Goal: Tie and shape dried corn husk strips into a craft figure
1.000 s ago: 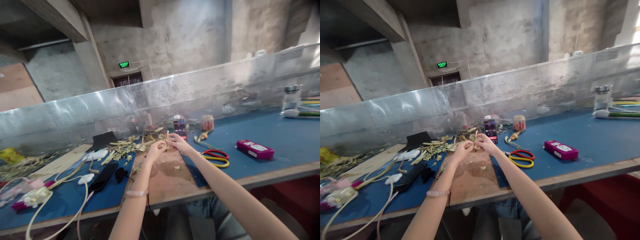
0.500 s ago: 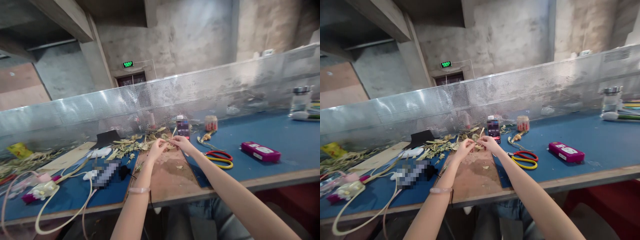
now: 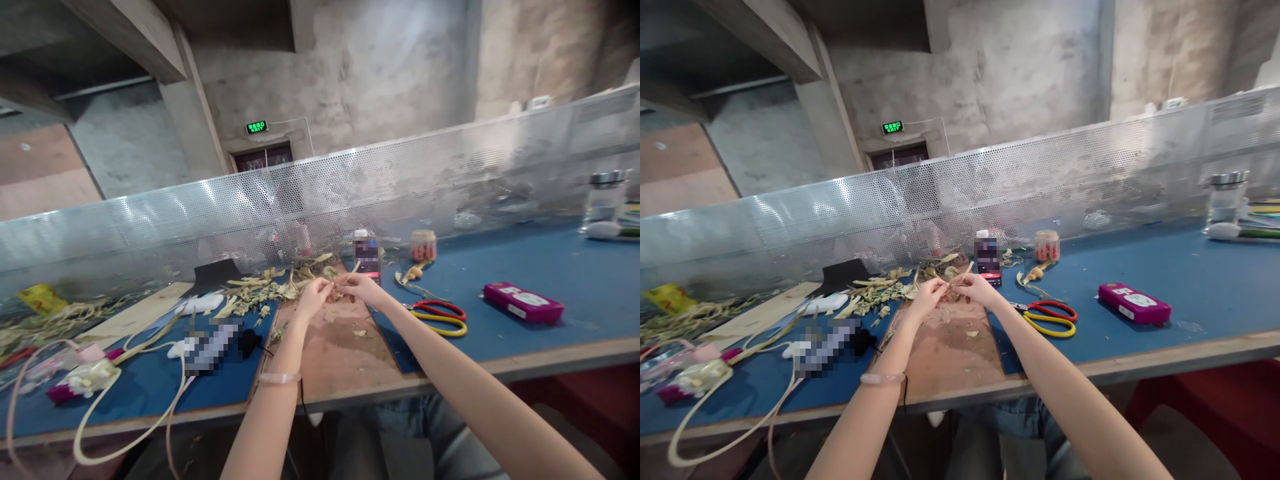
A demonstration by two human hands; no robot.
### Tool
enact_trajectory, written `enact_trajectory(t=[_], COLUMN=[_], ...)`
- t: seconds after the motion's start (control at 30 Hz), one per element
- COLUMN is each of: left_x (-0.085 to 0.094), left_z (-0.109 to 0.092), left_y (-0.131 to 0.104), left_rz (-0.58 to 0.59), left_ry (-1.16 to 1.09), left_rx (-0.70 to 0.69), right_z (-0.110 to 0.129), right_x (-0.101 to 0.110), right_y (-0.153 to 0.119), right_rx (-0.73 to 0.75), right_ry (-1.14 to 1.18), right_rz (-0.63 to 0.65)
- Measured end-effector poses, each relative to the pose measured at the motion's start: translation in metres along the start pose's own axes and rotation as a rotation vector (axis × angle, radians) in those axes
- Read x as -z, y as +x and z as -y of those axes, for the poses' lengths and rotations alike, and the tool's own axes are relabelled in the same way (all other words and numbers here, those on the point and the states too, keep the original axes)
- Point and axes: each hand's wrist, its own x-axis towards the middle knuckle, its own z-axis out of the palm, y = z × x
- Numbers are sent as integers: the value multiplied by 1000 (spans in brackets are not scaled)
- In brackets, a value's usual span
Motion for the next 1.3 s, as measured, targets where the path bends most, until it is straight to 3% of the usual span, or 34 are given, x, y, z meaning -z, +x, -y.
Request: enact_trajectory(t=[0.43,0.97,1.3], left_x=[-4,10,9], left_z=[8,9,13], left_y=[4,-2,1], left_rz=[27,312,200], left_ry=[-190,-446,-532], left_rx=[95,137,133], right_z=[-4,1,4], right_x=[1,4,1], right_y=[0,-1,-2], right_rx=[-12,-48,-25], right_ry=[-22,175,204], right_rz=[-22,-127,-36])
